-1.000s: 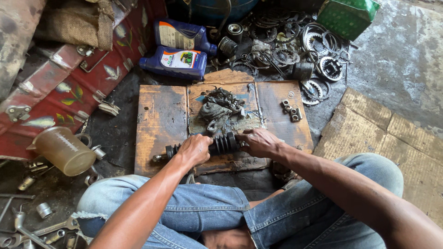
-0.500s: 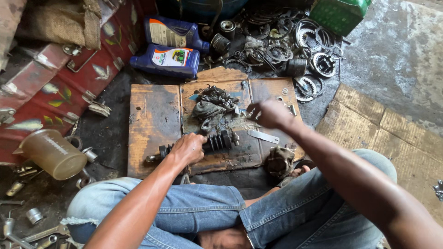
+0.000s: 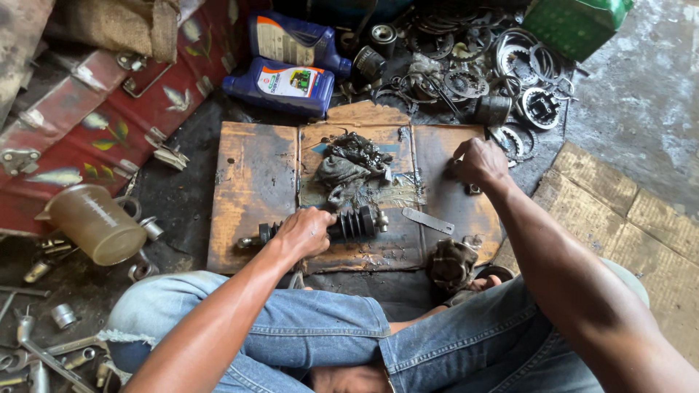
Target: The person sits on the floor and cleans a metal rod with a rag, then wipes grease onto a CV joint boot. They use a knife to scrape the joint and insert a small metal clip into the boot's end.
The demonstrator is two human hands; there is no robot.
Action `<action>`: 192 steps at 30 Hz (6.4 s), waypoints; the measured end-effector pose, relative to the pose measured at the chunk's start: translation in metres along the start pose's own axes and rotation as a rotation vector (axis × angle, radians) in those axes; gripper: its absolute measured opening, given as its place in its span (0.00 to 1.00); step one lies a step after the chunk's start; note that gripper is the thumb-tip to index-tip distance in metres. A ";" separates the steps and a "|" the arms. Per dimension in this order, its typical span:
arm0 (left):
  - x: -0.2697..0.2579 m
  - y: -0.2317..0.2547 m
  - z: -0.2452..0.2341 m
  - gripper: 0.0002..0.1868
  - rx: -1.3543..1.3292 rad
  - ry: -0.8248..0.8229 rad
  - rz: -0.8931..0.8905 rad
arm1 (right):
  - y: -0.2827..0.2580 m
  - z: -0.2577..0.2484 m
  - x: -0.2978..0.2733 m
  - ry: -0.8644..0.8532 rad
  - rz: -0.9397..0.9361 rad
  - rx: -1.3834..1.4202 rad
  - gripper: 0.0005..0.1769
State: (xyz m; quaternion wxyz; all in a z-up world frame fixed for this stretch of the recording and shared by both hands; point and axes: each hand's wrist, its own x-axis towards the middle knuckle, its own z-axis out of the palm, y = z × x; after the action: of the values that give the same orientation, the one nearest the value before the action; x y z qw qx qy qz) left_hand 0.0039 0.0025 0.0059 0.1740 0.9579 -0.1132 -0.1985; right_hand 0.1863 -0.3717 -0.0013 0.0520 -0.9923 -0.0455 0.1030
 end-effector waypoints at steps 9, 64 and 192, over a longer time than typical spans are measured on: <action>0.000 0.001 0.001 0.31 -0.078 -0.066 -0.070 | -0.026 -0.042 -0.020 -0.204 0.148 0.660 0.14; -0.003 0.004 -0.001 0.22 -0.046 -0.068 -0.026 | -0.145 -0.017 -0.116 -0.521 -0.454 0.040 0.35; -0.010 0.008 -0.019 0.33 -0.102 -0.177 -0.146 | -0.136 0.013 -0.141 -0.277 -0.186 0.316 0.10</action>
State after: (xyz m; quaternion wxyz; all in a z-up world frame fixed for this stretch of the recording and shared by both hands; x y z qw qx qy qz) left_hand 0.0014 0.0032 0.0285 0.1969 0.9322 -0.0479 -0.2998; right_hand 0.0353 -0.2495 0.0290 0.2091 -0.9398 -0.1268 0.2387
